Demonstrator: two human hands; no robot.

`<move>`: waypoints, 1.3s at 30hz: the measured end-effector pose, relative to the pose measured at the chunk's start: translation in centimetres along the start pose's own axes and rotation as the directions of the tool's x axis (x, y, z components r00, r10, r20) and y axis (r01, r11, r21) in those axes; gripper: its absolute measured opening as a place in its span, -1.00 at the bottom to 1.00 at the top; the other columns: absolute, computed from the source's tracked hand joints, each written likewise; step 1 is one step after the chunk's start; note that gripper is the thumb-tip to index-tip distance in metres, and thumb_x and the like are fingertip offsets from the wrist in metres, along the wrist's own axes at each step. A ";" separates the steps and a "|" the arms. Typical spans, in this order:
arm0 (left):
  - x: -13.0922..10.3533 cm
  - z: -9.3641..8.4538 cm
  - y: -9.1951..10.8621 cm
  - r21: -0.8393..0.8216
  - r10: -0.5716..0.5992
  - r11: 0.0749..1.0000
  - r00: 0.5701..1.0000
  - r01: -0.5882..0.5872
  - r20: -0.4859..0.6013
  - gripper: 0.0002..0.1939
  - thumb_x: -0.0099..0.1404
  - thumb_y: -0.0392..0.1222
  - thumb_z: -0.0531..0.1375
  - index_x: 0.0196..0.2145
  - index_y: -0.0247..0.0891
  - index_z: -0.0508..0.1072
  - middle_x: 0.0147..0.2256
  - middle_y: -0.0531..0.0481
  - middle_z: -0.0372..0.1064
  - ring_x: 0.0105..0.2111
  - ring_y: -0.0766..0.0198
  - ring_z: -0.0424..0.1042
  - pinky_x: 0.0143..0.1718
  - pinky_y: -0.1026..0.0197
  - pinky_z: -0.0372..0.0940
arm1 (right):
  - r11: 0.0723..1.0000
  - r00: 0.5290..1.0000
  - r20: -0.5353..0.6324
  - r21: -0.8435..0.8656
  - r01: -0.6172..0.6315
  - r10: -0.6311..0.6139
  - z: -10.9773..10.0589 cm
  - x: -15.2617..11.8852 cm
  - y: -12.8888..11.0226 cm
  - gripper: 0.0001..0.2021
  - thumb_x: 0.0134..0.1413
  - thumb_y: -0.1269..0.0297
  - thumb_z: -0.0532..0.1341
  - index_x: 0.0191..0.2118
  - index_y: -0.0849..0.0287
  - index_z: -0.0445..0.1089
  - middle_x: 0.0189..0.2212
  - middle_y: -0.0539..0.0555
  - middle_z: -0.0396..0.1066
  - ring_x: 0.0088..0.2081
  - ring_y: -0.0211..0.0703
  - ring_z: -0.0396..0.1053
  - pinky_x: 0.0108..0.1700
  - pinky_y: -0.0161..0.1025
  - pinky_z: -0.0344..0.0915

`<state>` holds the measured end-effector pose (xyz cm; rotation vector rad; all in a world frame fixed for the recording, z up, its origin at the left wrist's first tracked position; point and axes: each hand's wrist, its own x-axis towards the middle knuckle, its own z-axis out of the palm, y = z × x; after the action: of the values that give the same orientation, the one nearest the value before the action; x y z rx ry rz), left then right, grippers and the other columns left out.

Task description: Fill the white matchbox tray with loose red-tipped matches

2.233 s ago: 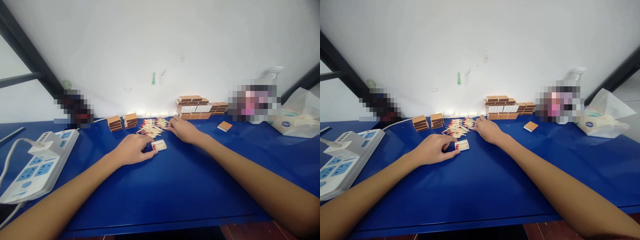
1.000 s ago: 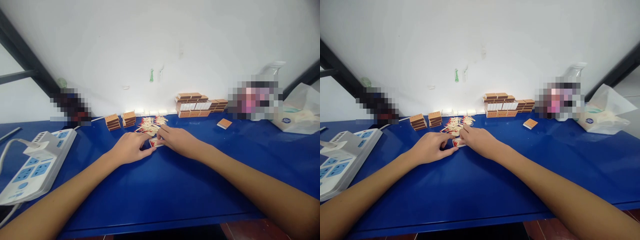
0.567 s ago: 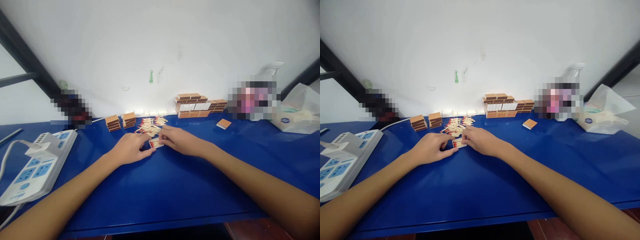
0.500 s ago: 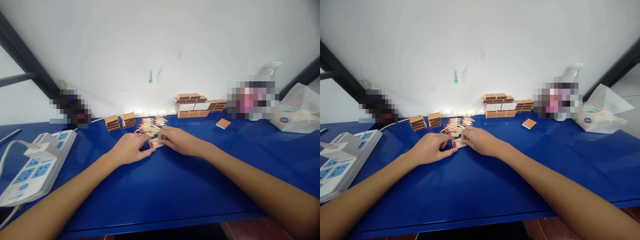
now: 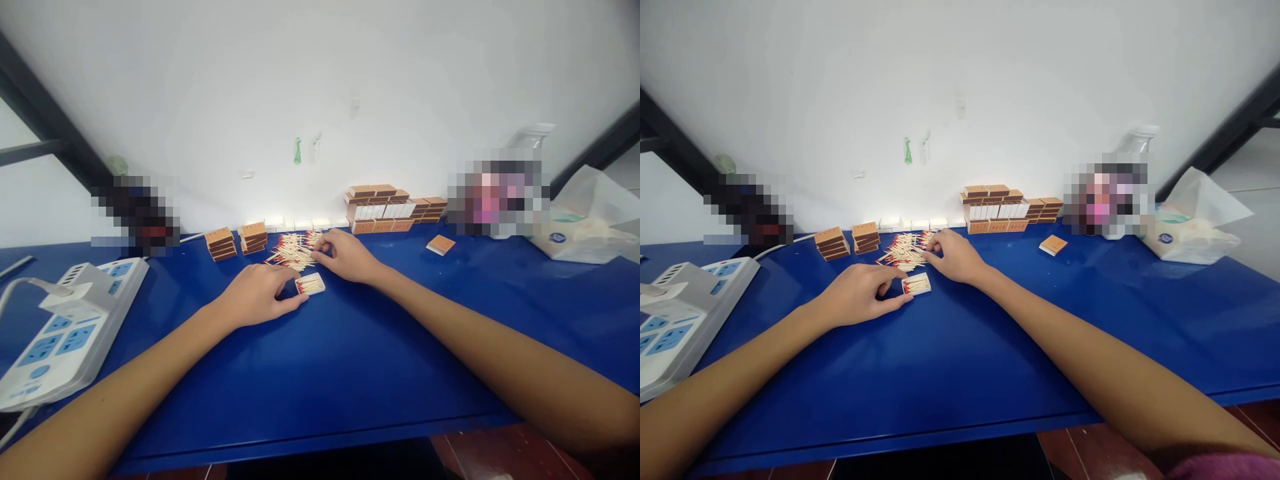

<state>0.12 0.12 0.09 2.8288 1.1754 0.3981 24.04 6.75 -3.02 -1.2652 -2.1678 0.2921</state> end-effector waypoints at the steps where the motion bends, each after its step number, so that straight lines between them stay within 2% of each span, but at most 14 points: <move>1: 0.0 0.0 0.0 -0.003 0.001 1.000 1.000 -0.001 0.002 -0.64 0.40 0.11 0.20 -0.14 -0.25 0.56 -0.50 0.07 0.41 -0.54 0.31 0.34 -0.48 0.24 0.04 | 1.000 1.000 0.005 -0.025 -0.013 0.014 0.1 0.2 -0.1 -0.88 0.21 0.25 0.32 -0.29 0.19 0.47 -0.29 0.06 0.44 -0.27 -0.18 0.34 -0.21 -0.23 0.19; 5: 0.0 0.1 -0.1 -0.002 -0.008 1.000 1.000 0.008 -0.001 -0.64 0.41 0.12 0.19 -0.11 -0.22 0.56 -0.51 0.09 0.39 -0.54 0.32 0.32 -0.48 0.24 0.03 | 0.995 0.998 0.025 -0.073 -0.061 0.063 0.0 0.5 -0.6 -0.88 0.24 0.25 0.31 -0.30 0.18 0.48 -0.25 0.08 0.46 -0.23 -0.16 0.38 -0.19 -0.24 0.20; 10: 0.0 0.2 -0.4 -0.009 -0.020 1.000 1.000 0.020 -0.001 -0.63 0.41 0.14 0.19 -0.10 -0.20 0.56 -0.52 0.11 0.37 -0.53 0.32 0.32 -0.48 0.24 0.03 | 0.987 0.997 0.057 -0.157 -0.041 0.051 -0.2 0.6 -0.9 -0.88 0.29 0.27 0.26 -0.29 0.16 0.46 -0.16 0.11 0.46 -0.20 -0.16 0.40 -0.21 -0.25 0.19; 19: 0.0 0.2 -0.3 -0.011 -0.009 1.000 1.000 0.009 -0.012 -0.64 0.41 0.13 0.19 -0.10 -0.20 0.56 -0.52 0.10 0.37 -0.53 0.31 0.33 -0.48 0.23 0.05 | 0.973 0.988 0.136 -0.228 -0.036 0.069 -1.7 0.0 -0.6 -0.90 0.24 0.32 0.25 -0.33 0.17 0.41 -0.22 0.14 0.45 -0.28 -0.14 0.39 -0.24 -0.22 0.19; 24: 0.0 0.2 -0.3 -0.011 -0.005 1.000 1.000 0.005 -0.011 -0.64 0.41 0.13 0.19 -0.11 -0.21 0.56 -0.51 0.10 0.38 -0.53 0.32 0.33 -0.48 0.22 0.07 | 0.983 0.994 0.094 -0.179 -0.045 0.063 -0.9 0.1 -0.6 -0.85 0.28 0.20 0.28 -0.26 0.16 0.43 -0.19 0.12 0.46 -0.20 -0.12 0.40 -0.21 -0.24 0.21; 27: 0.0 0.3 -0.3 -0.004 -0.004 1.000 1.000 0.004 -0.016 -0.64 0.41 0.13 0.19 -0.11 -0.22 0.56 -0.51 0.08 0.39 -0.53 0.31 0.34 -0.48 0.22 0.08 | 0.985 0.992 0.109 -0.167 -0.050 0.069 -0.7 0.3 -0.6 -0.85 0.30 0.21 0.27 -0.27 0.17 0.43 -0.19 0.12 0.46 -0.24 -0.15 0.39 -0.20 -0.24 0.22; 33: 0.0 0.2 -0.2 -0.006 0.001 1.000 1.000 -0.001 -0.006 -0.64 0.42 0.11 0.18 -0.10 -0.22 0.56 -0.51 0.08 0.40 -0.53 0.31 0.35 -0.48 0.23 0.08 | 0.990 0.983 0.167 -0.131 -0.050 0.071 -1.2 0.1 -0.3 -0.87 0.32 0.25 0.24 -0.27 0.18 0.42 -0.22 0.13 0.44 -0.22 -0.12 0.39 -0.18 -0.21 0.25; 39: 0.0 0.1 -0.2 -0.003 -0.003 1.000 1.000 0.003 -0.011 -0.65 0.41 0.10 0.19 -0.10 -0.22 0.56 -0.50 0.09 0.41 -0.52 0.31 0.36 -0.48 0.23 0.07 | 0.994 0.984 0.168 -0.100 -0.033 0.050 -2.0 -0.1 0.3 -0.85 0.33 0.24 0.20 -0.28 0.18 0.39 -0.23 0.14 0.43 -0.22 -0.11 0.37 -0.17 -0.20 0.26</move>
<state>0.01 0.24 -0.01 2.8253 1.1800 0.4163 25.48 6.61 -1.61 -1.3849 -2.3267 0.3267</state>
